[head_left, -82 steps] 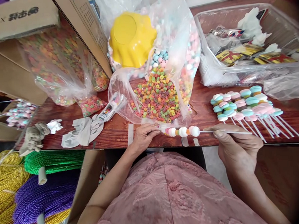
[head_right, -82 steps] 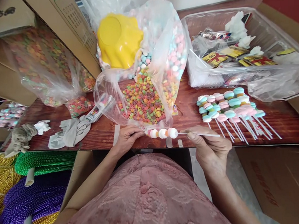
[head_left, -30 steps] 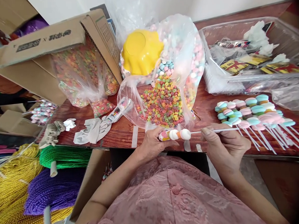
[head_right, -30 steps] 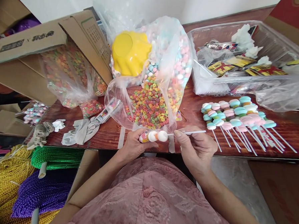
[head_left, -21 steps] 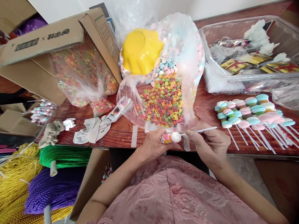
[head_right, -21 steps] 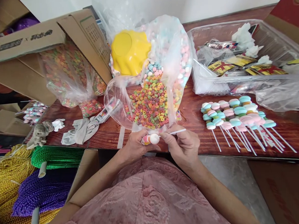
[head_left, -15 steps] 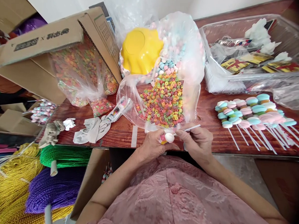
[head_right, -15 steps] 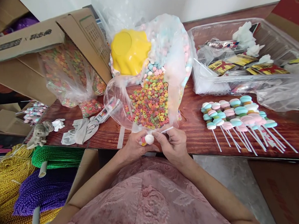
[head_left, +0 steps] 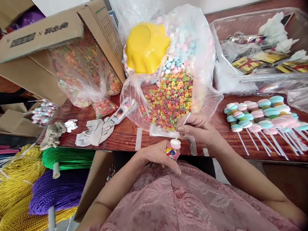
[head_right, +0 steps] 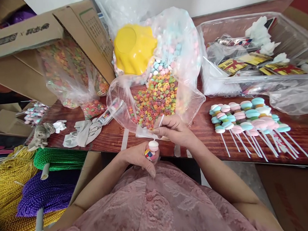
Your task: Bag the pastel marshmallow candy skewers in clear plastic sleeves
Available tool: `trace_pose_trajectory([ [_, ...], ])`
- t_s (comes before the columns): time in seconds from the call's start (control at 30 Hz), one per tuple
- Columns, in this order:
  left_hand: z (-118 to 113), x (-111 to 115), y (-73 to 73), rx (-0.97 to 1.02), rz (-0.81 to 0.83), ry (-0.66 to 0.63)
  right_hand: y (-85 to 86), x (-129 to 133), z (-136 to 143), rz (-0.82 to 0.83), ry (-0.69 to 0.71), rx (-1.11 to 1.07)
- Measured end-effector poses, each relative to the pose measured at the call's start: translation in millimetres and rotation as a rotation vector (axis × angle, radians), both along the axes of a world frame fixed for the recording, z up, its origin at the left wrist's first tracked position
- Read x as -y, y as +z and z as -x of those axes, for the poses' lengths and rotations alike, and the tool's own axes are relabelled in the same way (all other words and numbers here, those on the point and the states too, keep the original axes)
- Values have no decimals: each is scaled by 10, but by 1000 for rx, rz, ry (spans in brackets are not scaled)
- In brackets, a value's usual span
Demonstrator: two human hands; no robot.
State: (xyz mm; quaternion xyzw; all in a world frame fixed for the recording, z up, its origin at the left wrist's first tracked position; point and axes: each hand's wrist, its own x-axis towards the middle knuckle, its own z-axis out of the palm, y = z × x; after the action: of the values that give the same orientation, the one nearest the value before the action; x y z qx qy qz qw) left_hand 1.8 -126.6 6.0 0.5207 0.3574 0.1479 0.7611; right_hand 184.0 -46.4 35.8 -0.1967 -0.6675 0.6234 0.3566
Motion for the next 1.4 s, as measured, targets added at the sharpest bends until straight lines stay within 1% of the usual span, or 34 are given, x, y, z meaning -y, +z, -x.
trace_pose_trajectory([
  [0.07, 7, 5, -44, 121, 81, -10, -31, -3, 7, 9, 1, -42],
  [0.13, 4, 18, -75, 235, 146, 47, -74, 13, 18, 8, -18, -83],
  [0.2, -5, 31, -84, 304, 181, 114, -119, 47, 35, 0, -50, -101],
  [0.3, -21, 39, -63, 335, 203, 143, -183, 124, 67, -17, -129, -72],
  [0.4, -42, 26, -53, 289, 200, 163, -211, 222, 87, -73, -236, -37],
  [0.47, -64, 9, -74, 189, 138, 218, -177, 289, 87, -176, -248, -10],
  [0.6, -127, -11, -162, 38, -143, 407, 8, 387, 52, -576, -171, 52],
  [0.63, -142, -9, -180, 8, -200, 451, 56, 400, 36, -650, -165, 59],
  [0.7, -165, 6, -195, -69, -278, 533, 123, 417, 0, -710, -172, 61],
  [0.77, -177, 31, -177, -122, -361, 599, 138, 439, -33, -697, -207, 63],
  [0.87, -181, 77, -85, -179, -475, 618, 78, 495, -55, -640, -304, 49],
  [0.97, -192, 121, 39, -222, -531, 581, -28, 561, -17, -544, -373, 53],
  [1.03, -214, 145, 100, -198, -558, 531, -100, 595, 37, -483, -363, 79],
  [1.13, -252, 174, 141, -137, -563, 474, -186, 617, 110, -430, -324, 113],
  [1.2, -249, 191, 151, -83, -514, 480, -206, 599, 117, -365, -282, 124],
  [1.27, -199, 199, 170, -6, -408, 478, -186, 550, 82, -232, -226, 102],
  [1.33, -106, 191, 202, 88, -240, 436, -132, 475, 23, -81, -196, 48],
  [1.4, -7, 164, 236, 162, -69, 405, -66, 391, -26, 21, -195, -10],
])
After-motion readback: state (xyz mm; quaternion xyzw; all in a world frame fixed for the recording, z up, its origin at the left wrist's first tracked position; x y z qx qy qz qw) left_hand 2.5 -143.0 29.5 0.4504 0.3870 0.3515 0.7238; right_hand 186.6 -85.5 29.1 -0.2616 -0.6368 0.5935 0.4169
